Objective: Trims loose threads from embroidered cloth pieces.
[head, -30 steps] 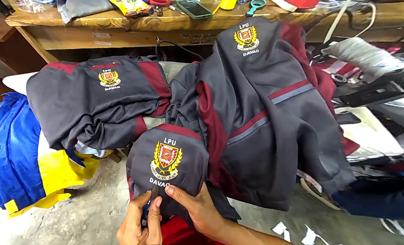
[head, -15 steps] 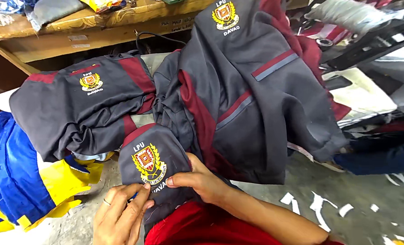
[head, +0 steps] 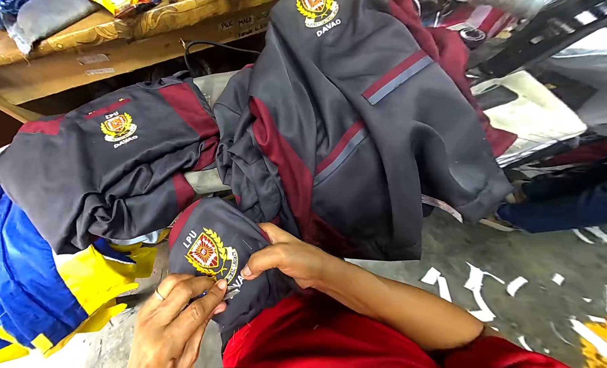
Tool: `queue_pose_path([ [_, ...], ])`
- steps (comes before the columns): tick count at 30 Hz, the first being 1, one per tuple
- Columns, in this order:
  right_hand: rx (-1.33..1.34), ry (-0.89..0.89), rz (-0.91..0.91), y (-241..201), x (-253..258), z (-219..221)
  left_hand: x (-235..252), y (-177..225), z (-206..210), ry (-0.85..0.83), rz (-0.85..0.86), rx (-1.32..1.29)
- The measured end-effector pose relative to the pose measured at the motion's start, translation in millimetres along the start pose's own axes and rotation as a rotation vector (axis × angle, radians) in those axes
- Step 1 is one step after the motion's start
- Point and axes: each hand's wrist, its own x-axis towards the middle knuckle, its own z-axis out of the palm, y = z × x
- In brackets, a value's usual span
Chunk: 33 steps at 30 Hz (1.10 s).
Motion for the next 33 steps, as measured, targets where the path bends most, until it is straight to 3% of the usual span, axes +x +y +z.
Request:
queue_pose_path([
  [15, 0.021, -0.012, -0.014, 1, 0, -2, 1, -4, 5, 0.046, -0.046, -0.131],
  [26, 0.017, 0.005, 0.009, 1, -1, -3, 0, 0, 5, 0.042, -0.018, -0.062],
  [30, -0.015, -0.057, -0.065, 4, -1, -4, 1, 0, 5, 0.044, -0.036, -0.083],
  [33, -0.159, -0.065, -0.219, 6, -2, -6, -3, 8, -1, 0.048, -0.158, -0.059],
])
